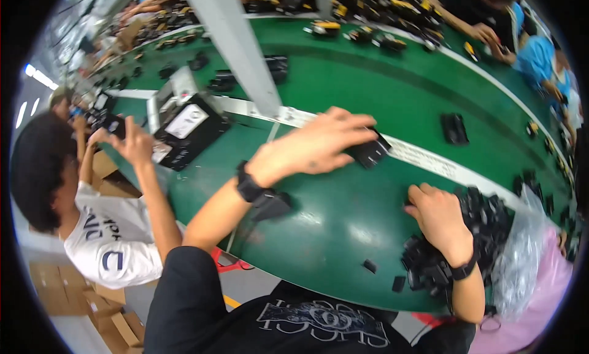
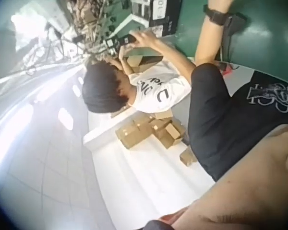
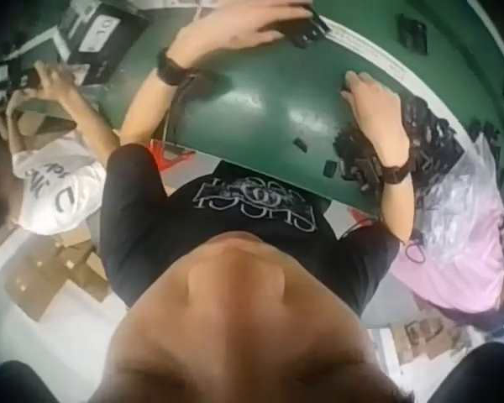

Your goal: Assembling small black plastic electronic components on a production line.

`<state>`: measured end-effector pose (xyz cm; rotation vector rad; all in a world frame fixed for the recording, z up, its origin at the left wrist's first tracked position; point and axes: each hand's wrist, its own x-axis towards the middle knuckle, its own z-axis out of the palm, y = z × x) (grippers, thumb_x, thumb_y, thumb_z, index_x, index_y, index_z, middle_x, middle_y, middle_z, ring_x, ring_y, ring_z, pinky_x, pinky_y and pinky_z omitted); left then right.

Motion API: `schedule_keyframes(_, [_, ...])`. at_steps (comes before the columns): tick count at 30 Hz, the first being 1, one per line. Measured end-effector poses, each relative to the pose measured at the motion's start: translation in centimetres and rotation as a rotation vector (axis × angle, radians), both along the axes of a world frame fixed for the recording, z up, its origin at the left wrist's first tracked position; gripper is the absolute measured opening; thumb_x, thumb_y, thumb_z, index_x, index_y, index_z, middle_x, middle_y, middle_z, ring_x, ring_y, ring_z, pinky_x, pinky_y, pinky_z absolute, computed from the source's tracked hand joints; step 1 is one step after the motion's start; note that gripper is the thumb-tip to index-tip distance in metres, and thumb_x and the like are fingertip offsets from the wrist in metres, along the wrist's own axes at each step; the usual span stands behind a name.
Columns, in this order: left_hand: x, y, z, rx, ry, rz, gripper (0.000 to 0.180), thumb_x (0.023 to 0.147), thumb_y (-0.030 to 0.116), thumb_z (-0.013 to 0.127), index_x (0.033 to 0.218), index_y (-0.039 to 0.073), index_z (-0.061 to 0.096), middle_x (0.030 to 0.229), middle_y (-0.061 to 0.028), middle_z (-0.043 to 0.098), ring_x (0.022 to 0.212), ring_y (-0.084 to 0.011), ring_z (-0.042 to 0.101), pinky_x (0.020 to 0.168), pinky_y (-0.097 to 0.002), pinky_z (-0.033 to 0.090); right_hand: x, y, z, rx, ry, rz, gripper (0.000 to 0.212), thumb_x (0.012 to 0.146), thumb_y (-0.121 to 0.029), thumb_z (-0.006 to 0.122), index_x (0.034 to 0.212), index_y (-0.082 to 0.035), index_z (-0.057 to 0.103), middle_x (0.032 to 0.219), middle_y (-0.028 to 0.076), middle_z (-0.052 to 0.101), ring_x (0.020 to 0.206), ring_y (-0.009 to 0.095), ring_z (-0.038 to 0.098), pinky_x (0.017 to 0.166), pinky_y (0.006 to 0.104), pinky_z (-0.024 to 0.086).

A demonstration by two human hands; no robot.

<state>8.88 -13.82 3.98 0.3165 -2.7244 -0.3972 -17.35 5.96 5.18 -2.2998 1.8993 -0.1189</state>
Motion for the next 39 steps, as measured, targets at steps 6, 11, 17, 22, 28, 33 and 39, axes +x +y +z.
schedule_keyframes(6, [-2.6,2.0,-3.2,0.071,0.045,0.002,0.055,0.084,0.032,0.085,0.132,0.011,0.069,0.122,-0.0052,0.068,0.119,-0.0349,0.054,0.103,-0.0503,0.047,0.8,-1.3,3.4,-0.130,-0.070,-0.089,0.015,0.087,-0.010,0.078,0.095,-0.004,0.067,0.090,0.015,0.064,0.085,0.040,0.067,0.073,0.0490,0.052])
schedule_keyframes(11, [-2.8,6.0,-4.5,0.093,0.169,0.090,0.050,0.081,0.033,0.088,0.122,0.011,0.070,0.113,-0.0028,0.066,0.113,-0.0306,0.053,0.100,-0.0468,0.042,3.4,-3.5,2.8,-0.237,-0.181,0.041,0.011,0.089,-0.007,0.076,0.097,-0.004,0.070,0.093,0.014,0.062,0.084,0.038,0.067,0.073,0.0474,0.054])
schedule_keyframes(17, [-3.3,6.0,-6.1,0.104,0.254,0.096,0.048,0.082,0.035,0.088,0.120,0.011,0.070,0.114,-0.0008,0.066,0.110,-0.0271,0.054,0.101,-0.0445,0.042,3.4,-4.2,0.1,-0.212,-0.074,0.025,0.012,0.088,-0.006,0.076,0.093,-0.003,0.066,0.092,0.013,0.060,0.087,0.035,0.068,0.072,0.0463,0.056])
schedule_keyframes(22, [-3.0,6.2,-6.6,0.080,0.249,0.107,0.050,0.082,0.037,0.088,0.122,0.012,0.070,0.115,0.0001,0.067,0.109,-0.0254,0.055,0.104,-0.0440,0.043,3.9,-4.5,-0.3,-0.219,0.022,0.003,0.013,0.087,-0.005,0.076,0.091,-0.002,0.064,0.093,0.012,0.061,0.090,0.032,0.069,0.074,0.0450,0.058])
schedule_keyframes(28, [-3.0,6.4,-6.3,-0.169,0.298,0.089,0.046,0.083,0.041,0.085,0.118,0.014,0.070,0.107,0.0003,0.064,0.107,-0.0239,0.055,0.103,-0.0470,0.041,3.1,-5.6,0.4,-0.098,-0.076,0.045,0.017,0.081,-0.003,0.081,0.088,-0.001,0.066,0.094,0.014,0.066,0.088,0.039,0.069,0.077,0.0494,0.056])
schedule_keyframes(33, [-3.2,6.6,-6.2,-0.283,0.296,0.108,0.051,0.081,0.039,0.085,0.122,0.011,0.072,0.111,0.0015,0.065,0.101,-0.0206,0.054,0.104,-0.0474,0.044,3.7,-5.7,0.6,-0.100,0.038,0.017,0.012,0.082,-0.004,0.078,0.086,-0.002,0.067,0.094,0.014,0.068,0.087,0.038,0.071,0.074,0.0473,0.057])
schedule_keyframes(39, [-3.3,6.8,-5.7,-0.358,0.233,0.147,0.050,0.082,0.039,0.084,0.122,0.012,0.072,0.105,0.0006,0.064,0.097,-0.0187,0.058,0.107,-0.0472,0.043,3.5,-5.9,-0.1,-0.105,0.055,-0.010,0.016,0.079,-0.007,0.083,0.087,-0.003,0.069,0.094,0.014,0.068,0.087,0.038,0.071,0.074,0.0487,0.056])
